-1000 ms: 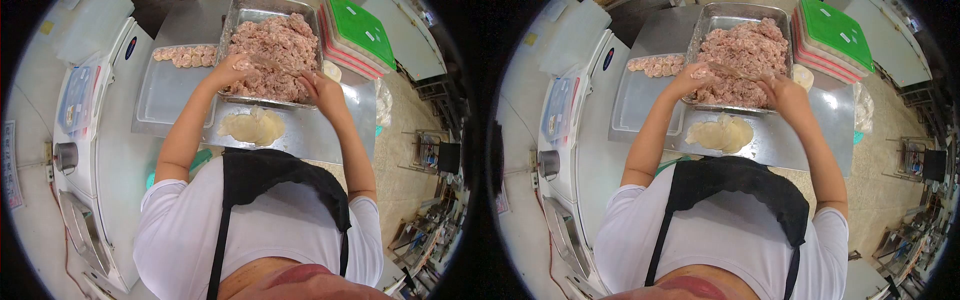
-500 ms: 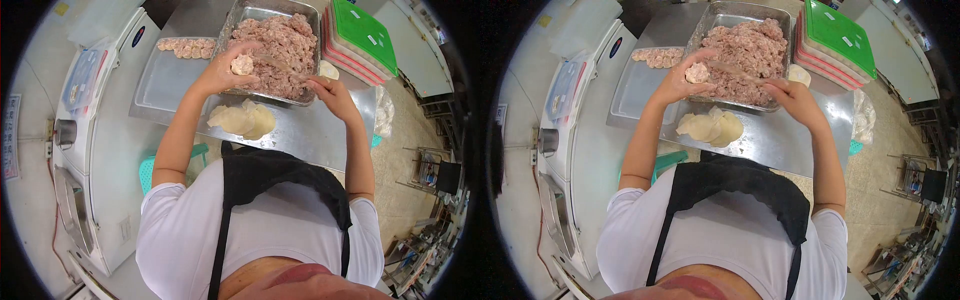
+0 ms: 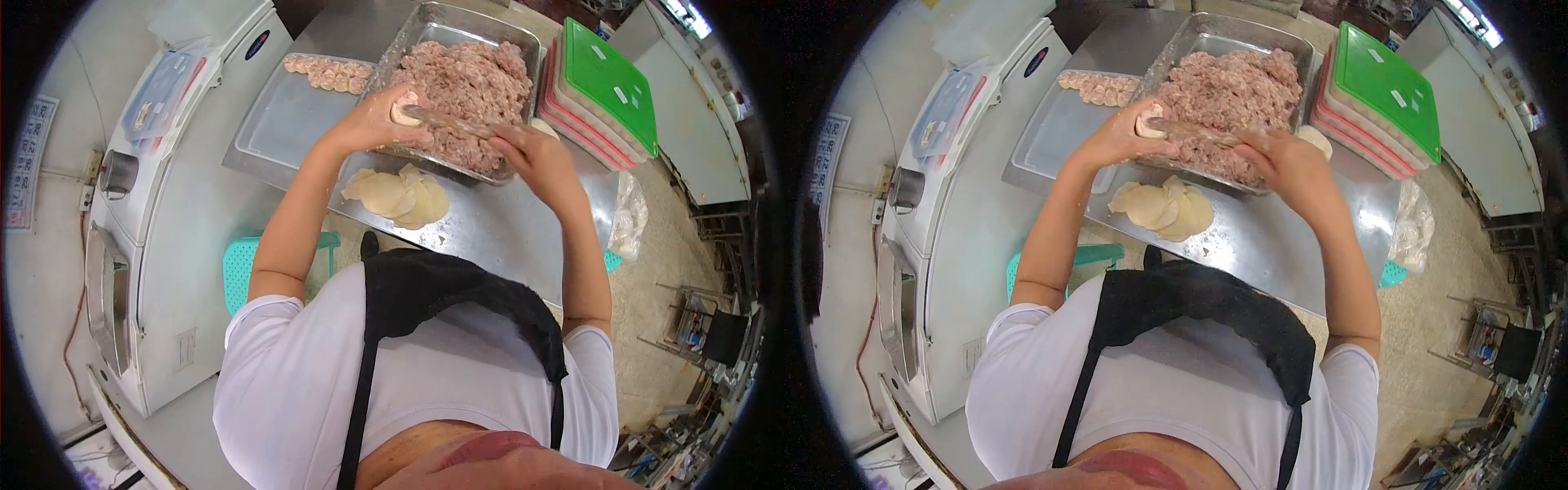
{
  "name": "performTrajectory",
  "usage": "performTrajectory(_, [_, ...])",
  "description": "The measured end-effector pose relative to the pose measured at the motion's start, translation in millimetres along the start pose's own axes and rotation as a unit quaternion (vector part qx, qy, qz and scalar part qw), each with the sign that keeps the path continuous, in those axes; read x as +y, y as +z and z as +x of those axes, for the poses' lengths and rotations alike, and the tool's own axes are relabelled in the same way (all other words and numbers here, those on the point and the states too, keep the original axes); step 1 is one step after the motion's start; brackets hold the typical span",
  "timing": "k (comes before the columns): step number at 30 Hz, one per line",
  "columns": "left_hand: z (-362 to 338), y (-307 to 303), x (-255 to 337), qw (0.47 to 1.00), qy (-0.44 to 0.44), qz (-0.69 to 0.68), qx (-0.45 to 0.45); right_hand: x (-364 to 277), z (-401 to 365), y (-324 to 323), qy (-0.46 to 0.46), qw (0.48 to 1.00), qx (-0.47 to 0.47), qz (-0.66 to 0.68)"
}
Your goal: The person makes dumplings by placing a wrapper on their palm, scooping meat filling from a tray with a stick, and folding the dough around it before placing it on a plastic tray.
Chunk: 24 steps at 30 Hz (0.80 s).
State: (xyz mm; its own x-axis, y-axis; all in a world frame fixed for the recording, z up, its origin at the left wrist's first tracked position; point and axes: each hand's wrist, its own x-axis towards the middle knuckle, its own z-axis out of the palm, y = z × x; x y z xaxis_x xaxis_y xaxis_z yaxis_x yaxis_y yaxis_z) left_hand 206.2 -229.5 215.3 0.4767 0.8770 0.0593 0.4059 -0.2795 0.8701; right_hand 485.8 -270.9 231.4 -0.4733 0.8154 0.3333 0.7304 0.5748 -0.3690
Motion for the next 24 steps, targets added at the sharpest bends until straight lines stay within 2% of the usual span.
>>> performTrajectory(1, [-3.0, -1.2, -4.0, 0.999, 0.022, -0.004, 0.035, -1.7, 3.2, -7.9, 0.019, 1.0, -0.023, -0.005])
performTrajectory(2, [-3.6, -3.3, -9.2, 0.997, 0.044, -0.009, 0.067, -4.6, 3.6, -9.0, 0.017, 0.998, -0.002, 0.065])
performTrajectory(5, [0.1, -11.3, -27.7, 0.994, 0.08, -0.021, 0.072, -27.2, 12.9, 16.7, 0.007, 0.995, 0.006, 0.097])
performTrajectory(7, [-2.7, -24.0, -32.3, 0.993, 0.068, 0.027, 0.09, -26.7, 20.6, 47.0, 0.026, 0.995, -0.028, 0.097])
performTrajectory(9, [-5.8, -44.2, -41.2, 0.989, 0.056, 0.077, 0.115, -26.8, 31.3, 63.1, 0.098, 0.985, -0.094, 0.11])
performTrajectory(10, [-9.3, -57.1, -51.3, 0.993, 0.003, 0.082, 0.079, -19.7, 28.5, 76.6, 0.084, 0.988, -0.041, 0.127])
performTrajectory(11, [-13.3, -69.9, -64.0, 0.994, -0.051, 0.085, 0.04, -12.4, 24.8, 87.1, 0.081, 0.988, -0.044, 0.127])
performTrajectory(12, [-16.5, -82.6, -85.7, 0.994, -0.052, 0.083, 0.042, -5.1, 20.1, 95.4, 0.112, 0.982, -0.024, 0.149])
performTrajectory(14, [-19.8, -107.5, -144.3, 0.989, -0.126, 0.01, 0.082, 3.2, 10.9, 101.3, 0.143, 0.976, -0.006, 0.166])
performTrajectory(15, [-22.8, -118.5, -169.5, 0.989, -0.125, 0.006, 0.083, 4.0, 4.5, 101.3, 0.211, 0.957, -0.003, 0.2])
performTrajectory(16, [-26.3, -128.6, -194.3, 0.98, -0.128, 0.089, 0.122, 3.7, -2.2, 101.6, 0.279, 0.931, 0.0, 0.234])
performTrajectory(17, [-26.9, -137.6, -213.1, 0.964, -0.129, 0.171, 0.158, 4.1, -9.5, 102.4, 0.281, 0.932, -0.002, 0.231])
performTrajectory(19, [-21.1, -154.2, -237.2, 0.953, -0.132, 0.205, 0.18, -0.8, -21.5, 105.2, 0.408, 0.855, 0.03, 0.318])
performTrajectory(20, [-15.9, -160.6, -248.7, 0.939, -0.135, 0.242, 0.202, -8.9, -24.2, 107.0, 0.412, 0.854, 0.031, 0.315])
performTrajectory(21, [-8.0, -166.0, -259.6, 0.941, -0.133, 0.239, 0.198, -16.8, -26.6, 108.5, 0.436, 0.832, 0.058, 0.337])
performTrajectory(22, [1.5, -170.9, -270.0, 0.928, -0.145, 0.24, 0.247, -23.6, -28.0, 110.9, 0.46, 0.807, 0.085, 0.359])
performTrajectory(23, [9.9, -175.3, -275.8, 0.912, -0.156, 0.24, 0.294, -27.8, -29.3, 114.6, 0.466, 0.805, 0.088, 0.357])
performTrajectory(24, [17.8, -179.5, -281.3, 0.915, -0.154, 0.239, 0.288, -30.4, -31.2, 119.0, 0.47, 0.796, 0.1, 0.368])
